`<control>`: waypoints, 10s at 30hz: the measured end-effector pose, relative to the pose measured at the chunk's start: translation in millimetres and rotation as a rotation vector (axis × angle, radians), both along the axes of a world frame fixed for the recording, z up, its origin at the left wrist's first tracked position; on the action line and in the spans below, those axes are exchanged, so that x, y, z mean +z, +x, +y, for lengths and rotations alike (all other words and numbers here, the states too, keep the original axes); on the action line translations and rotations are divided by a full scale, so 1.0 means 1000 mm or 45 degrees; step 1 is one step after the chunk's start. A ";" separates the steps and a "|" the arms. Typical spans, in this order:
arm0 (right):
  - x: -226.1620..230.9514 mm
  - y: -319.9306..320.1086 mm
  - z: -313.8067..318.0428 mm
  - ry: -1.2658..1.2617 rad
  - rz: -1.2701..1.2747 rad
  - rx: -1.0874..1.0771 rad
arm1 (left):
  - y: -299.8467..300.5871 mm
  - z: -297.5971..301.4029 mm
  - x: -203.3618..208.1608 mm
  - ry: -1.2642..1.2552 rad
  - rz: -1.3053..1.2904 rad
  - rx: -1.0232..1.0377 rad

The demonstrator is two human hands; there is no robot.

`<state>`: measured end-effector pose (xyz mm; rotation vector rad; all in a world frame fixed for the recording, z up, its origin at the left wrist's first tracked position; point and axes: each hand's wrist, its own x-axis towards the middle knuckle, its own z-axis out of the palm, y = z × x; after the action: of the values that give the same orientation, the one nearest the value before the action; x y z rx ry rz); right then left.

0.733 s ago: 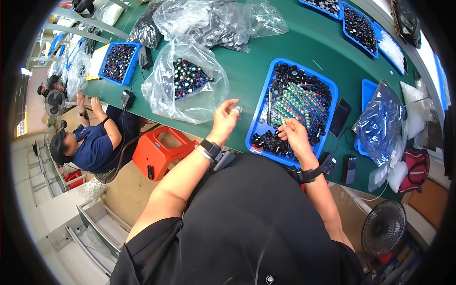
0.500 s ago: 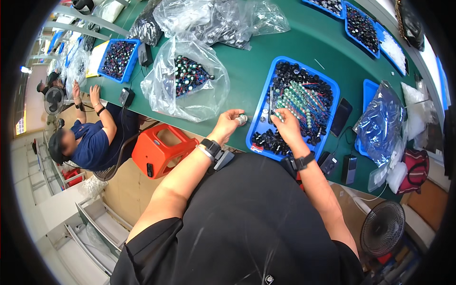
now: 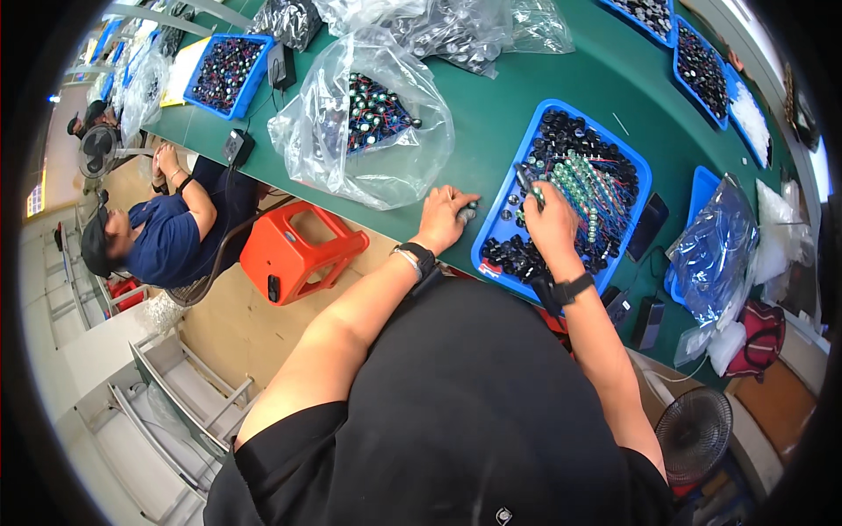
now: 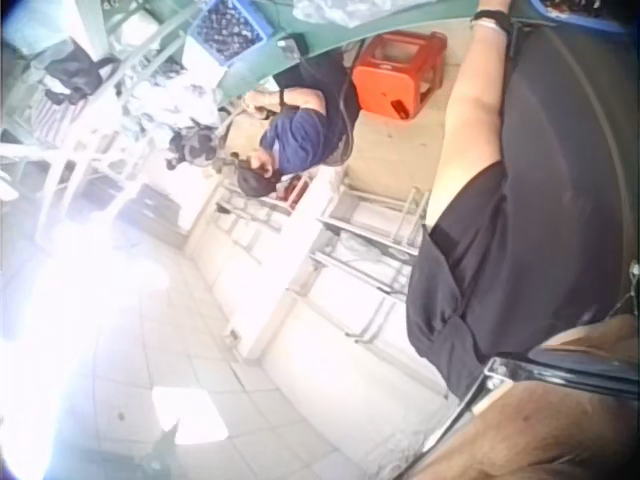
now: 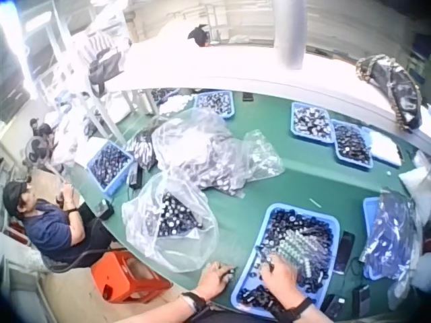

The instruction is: The person repeatedly picks small cylindrical components from a blue tray, attaches a white cap to each one, and places the finished unit into a clear plastic bag. The process is repetitive and performed by hand without visible tools.

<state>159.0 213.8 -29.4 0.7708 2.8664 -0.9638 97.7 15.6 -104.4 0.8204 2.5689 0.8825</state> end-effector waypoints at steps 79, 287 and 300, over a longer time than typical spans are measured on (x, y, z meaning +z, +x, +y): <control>-0.015 0.078 0.026 -1.232 0.135 -0.406 | 0.014 0.072 0.031 0.147 -0.789 -0.143; 0.001 0.083 0.028 -1.815 0.072 -0.586 | 0.018 0.048 0.051 -0.159 0.200 -0.903; 0.033 0.068 0.028 -1.668 0.282 -0.264 | 0.009 0.061 0.115 0.693 -1.555 -0.002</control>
<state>227.4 242.0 3.8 0.7482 1.5643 -2.5372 106.4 76.8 10.9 0.2109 1.2733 1.4858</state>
